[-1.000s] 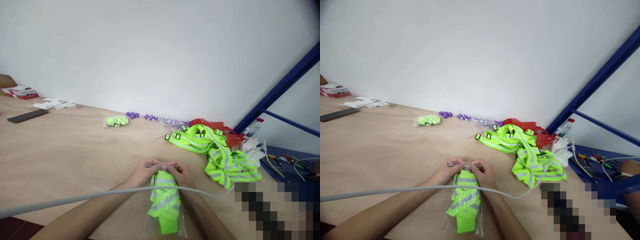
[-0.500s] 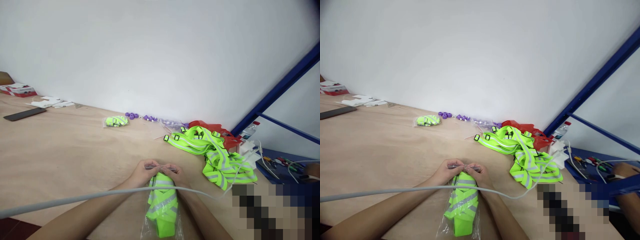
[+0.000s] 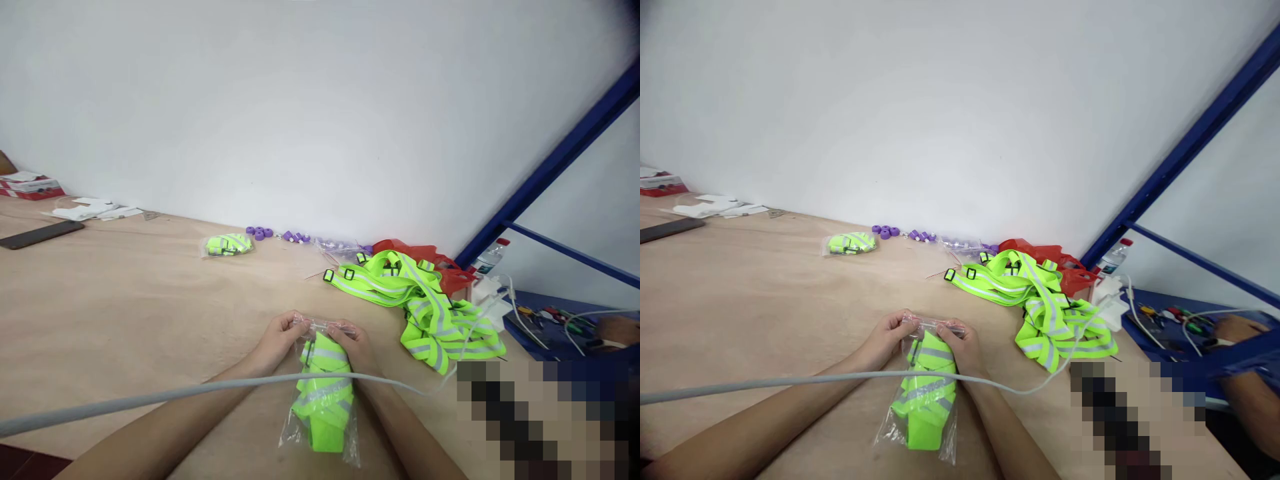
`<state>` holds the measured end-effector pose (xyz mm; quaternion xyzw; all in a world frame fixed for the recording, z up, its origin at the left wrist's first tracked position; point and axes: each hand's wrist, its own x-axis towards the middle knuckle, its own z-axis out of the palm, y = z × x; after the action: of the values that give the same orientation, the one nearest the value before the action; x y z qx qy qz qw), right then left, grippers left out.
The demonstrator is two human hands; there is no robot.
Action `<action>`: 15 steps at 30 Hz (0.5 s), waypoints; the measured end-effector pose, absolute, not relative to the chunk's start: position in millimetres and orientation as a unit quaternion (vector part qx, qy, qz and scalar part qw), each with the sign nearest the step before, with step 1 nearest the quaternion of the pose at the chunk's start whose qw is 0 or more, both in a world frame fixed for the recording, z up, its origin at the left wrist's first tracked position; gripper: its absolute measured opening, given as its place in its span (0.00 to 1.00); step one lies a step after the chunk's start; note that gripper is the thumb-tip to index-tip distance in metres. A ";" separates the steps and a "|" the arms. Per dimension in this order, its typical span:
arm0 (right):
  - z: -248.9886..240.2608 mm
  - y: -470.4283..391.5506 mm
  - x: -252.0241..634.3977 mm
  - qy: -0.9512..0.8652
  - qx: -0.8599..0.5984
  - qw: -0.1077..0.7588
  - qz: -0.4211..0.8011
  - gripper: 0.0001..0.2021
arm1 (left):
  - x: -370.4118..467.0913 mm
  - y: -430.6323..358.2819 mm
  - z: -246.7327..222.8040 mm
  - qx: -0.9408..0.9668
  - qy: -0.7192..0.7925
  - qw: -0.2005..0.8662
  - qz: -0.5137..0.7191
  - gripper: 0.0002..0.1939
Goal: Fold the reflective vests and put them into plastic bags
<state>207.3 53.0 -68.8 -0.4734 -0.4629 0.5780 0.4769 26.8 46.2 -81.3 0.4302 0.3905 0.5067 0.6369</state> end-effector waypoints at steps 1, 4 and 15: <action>-69.4 52.9 207.2 -0.463 -0.472 0.477 0.579 0.21 | 27.0 46.2 -80.9 0.427 0.392 0.636 0.508 0.25; -71.9 53.1 208.0 -0.461 -0.468 0.478 0.582 0.22 | 26.9 46.3 -78.5 0.425 0.396 0.632 0.514 0.27; -71.9 55.0 208.5 -0.497 -0.467 0.453 0.574 0.21 | 24.9 47.6 -72.8 0.453 0.421 0.616 0.489 0.27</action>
<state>208.5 55.0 -71.9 -0.4665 -0.4968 0.5745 0.4534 24.9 47.6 -72.8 0.4525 0.4208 0.4886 0.6160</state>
